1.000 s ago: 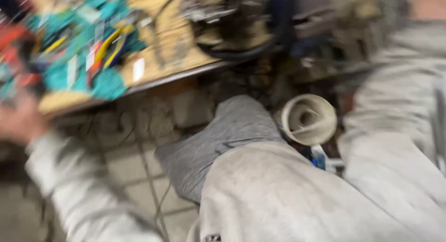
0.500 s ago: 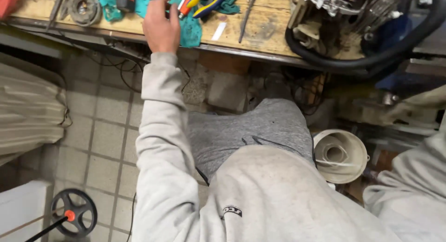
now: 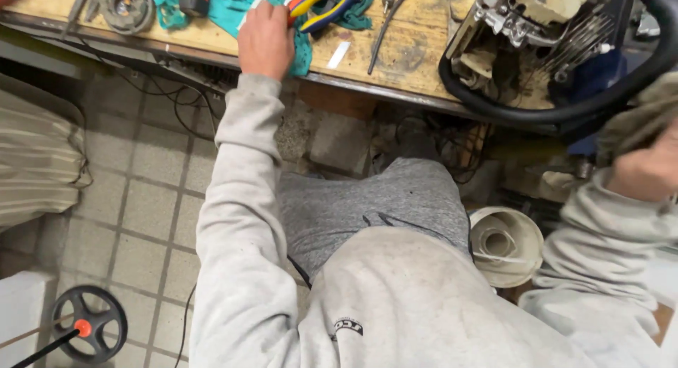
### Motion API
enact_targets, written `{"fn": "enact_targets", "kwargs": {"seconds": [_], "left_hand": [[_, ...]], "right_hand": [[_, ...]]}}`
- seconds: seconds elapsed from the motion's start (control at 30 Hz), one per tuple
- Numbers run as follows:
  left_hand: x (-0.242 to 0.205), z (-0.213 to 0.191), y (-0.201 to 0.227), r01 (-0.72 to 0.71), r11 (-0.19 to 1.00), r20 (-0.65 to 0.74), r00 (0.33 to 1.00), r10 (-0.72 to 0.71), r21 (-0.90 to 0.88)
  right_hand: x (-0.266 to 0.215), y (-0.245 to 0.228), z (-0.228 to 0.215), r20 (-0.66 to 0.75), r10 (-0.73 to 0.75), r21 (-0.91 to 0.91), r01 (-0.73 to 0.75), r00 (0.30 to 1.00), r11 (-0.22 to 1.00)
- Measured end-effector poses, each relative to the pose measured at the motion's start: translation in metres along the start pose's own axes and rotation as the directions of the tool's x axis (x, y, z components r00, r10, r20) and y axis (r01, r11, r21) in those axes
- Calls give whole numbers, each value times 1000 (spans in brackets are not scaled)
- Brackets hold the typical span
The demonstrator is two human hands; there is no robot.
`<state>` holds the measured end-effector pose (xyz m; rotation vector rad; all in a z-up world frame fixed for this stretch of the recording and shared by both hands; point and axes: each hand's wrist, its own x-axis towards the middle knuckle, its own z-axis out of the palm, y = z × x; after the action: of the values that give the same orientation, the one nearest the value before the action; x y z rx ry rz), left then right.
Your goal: Disassembling and repairing a chainsaw engine on a workbench using a power drill and screwdriver.
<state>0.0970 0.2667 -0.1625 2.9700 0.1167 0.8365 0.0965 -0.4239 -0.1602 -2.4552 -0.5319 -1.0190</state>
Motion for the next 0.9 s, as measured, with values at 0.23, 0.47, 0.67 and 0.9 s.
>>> {"fn": "enact_targets", "kwargs": {"seconds": [0.23,0.47,0.67,0.9], "left_hand": [[9,11,-4,39,998,-46,998,-41,-45],[13,-10,-11,99,986,-62,992,-108,-135],[2,-53,-12,119,925,-106,980,-168,-360],[-54,-126,123,0,604,72,993,95,-797]], "right_hand": [[130,-204,-10,-16,-214,720,160,977,675],[147,-224,-13,28,-62,790,16,998,612],[113,-198,0,34,18,748,-38,999,663],[112,-236,-15,214,-159,624,-9,964,782]]}}
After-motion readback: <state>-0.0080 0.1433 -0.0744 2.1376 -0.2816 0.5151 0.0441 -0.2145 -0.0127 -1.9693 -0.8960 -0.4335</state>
